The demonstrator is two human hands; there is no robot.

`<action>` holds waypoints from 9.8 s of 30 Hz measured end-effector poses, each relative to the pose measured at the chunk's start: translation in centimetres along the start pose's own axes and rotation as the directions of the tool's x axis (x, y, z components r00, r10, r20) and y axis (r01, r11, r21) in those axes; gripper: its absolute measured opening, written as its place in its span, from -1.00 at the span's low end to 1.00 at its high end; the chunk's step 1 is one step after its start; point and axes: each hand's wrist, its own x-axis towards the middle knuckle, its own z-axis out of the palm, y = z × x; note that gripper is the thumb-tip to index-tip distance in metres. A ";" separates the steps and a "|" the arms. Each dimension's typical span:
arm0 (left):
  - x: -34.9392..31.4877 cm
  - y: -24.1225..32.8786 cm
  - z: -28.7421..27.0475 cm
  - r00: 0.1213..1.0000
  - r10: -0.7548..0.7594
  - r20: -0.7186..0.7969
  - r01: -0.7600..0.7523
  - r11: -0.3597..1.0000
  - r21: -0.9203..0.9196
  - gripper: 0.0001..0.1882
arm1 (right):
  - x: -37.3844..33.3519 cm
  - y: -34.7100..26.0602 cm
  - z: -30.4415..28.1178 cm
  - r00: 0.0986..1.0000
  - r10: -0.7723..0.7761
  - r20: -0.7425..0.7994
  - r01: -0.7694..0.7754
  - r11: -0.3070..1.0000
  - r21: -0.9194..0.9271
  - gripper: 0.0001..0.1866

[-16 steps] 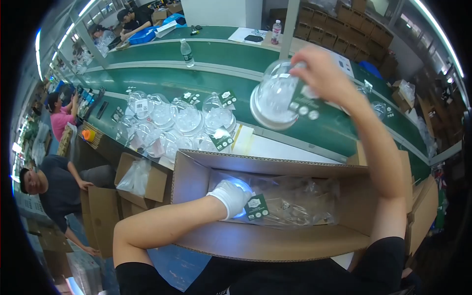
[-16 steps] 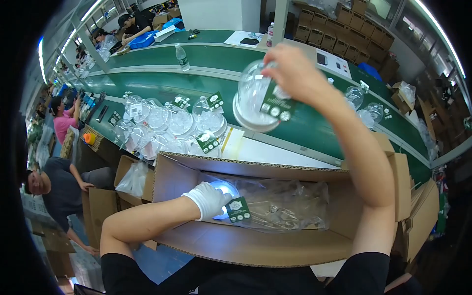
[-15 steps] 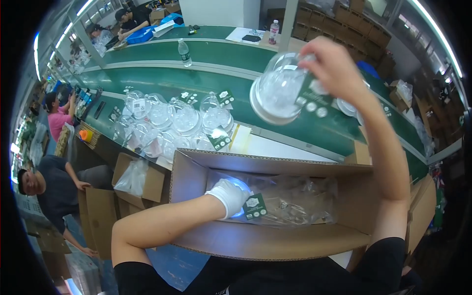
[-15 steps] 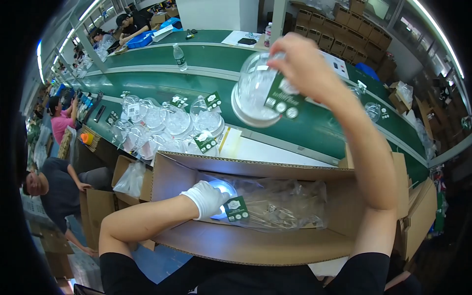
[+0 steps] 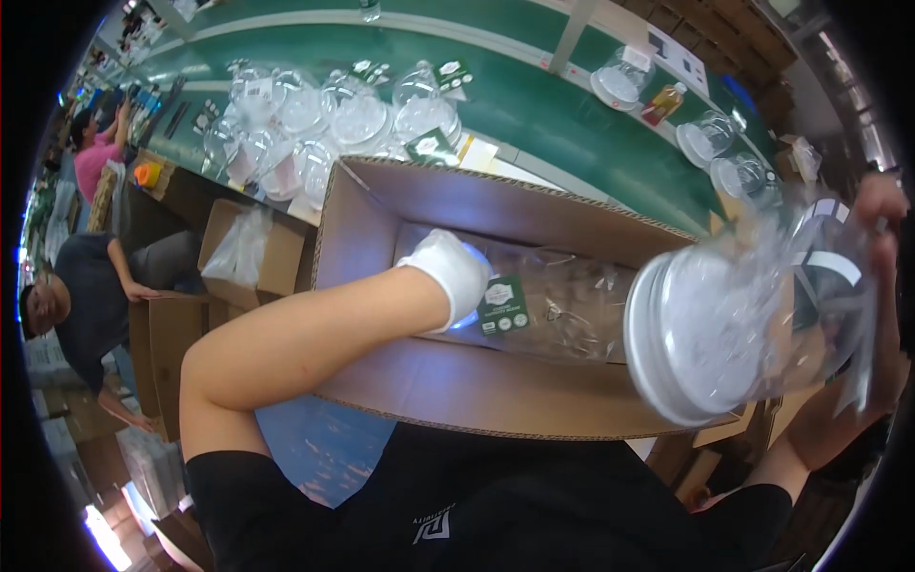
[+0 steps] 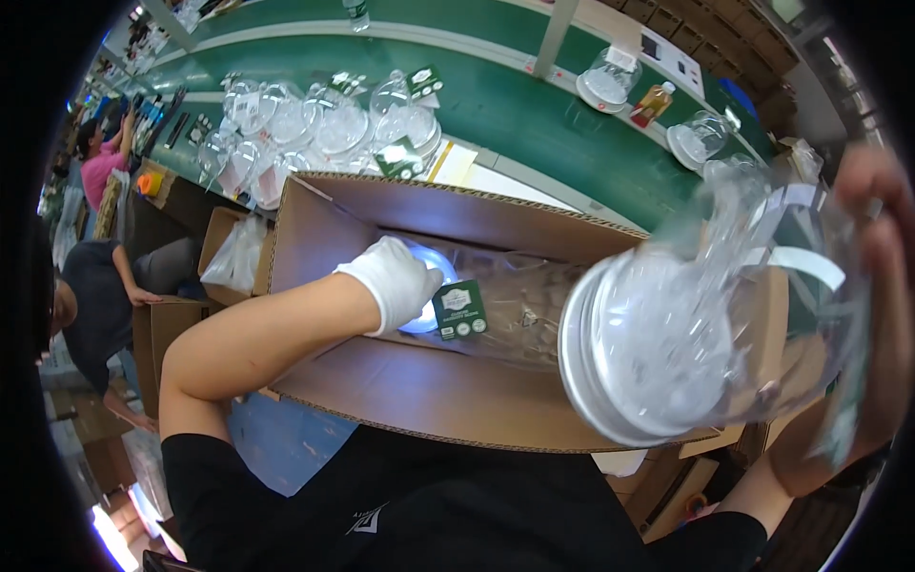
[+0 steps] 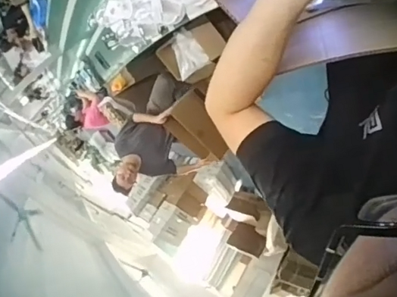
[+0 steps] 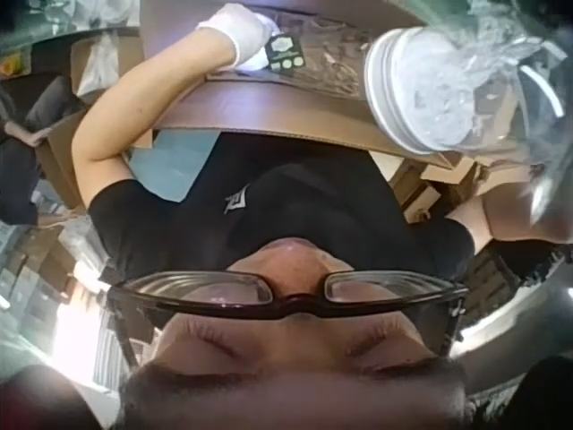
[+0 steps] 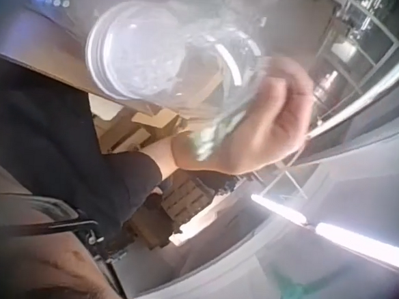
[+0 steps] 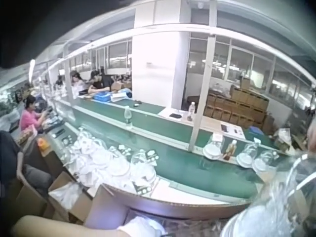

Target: Packing assembled decorative LED light fixtures into boxes at an assembly line.

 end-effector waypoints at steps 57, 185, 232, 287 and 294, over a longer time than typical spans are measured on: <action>1.4 -1.0 1.6 0.996 -0.009 -0.092 -0.008 0.981 -0.192 -0.67 | -7.0 17.0 24.1 0.877 0.265 0.400 -0.231 0.964 -0.131 -0.74; -5.7 10.4 -22.6 0.308 0.107 -0.946 -0.529 0.845 -0.077 -0.70 | -15.4 18.2 9.8 0.776 0.402 0.487 -0.299 0.913 -0.278 -0.74; 17.7 16.4 -8.5 0.543 0.341 -0.767 -0.609 0.789 -0.080 -0.73 | -23.7 24.8 21.1 -0.229 0.488 0.842 0.192 0.871 -0.452 -0.53; 24.4 20.0 -3.1 0.706 0.455 -0.542 -0.533 0.846 0.016 -0.78 | -21.9 15.1 3.0 0.922 0.327 -0.207 -0.384 0.837 -0.389 -0.60; 25.9 19.2 -3.6 0.642 0.504 -0.578 -0.648 0.760 -0.057 -0.75 | -24.4 16.3 2.8 0.827 0.366 -0.427 -0.488 0.845 -0.218 -0.59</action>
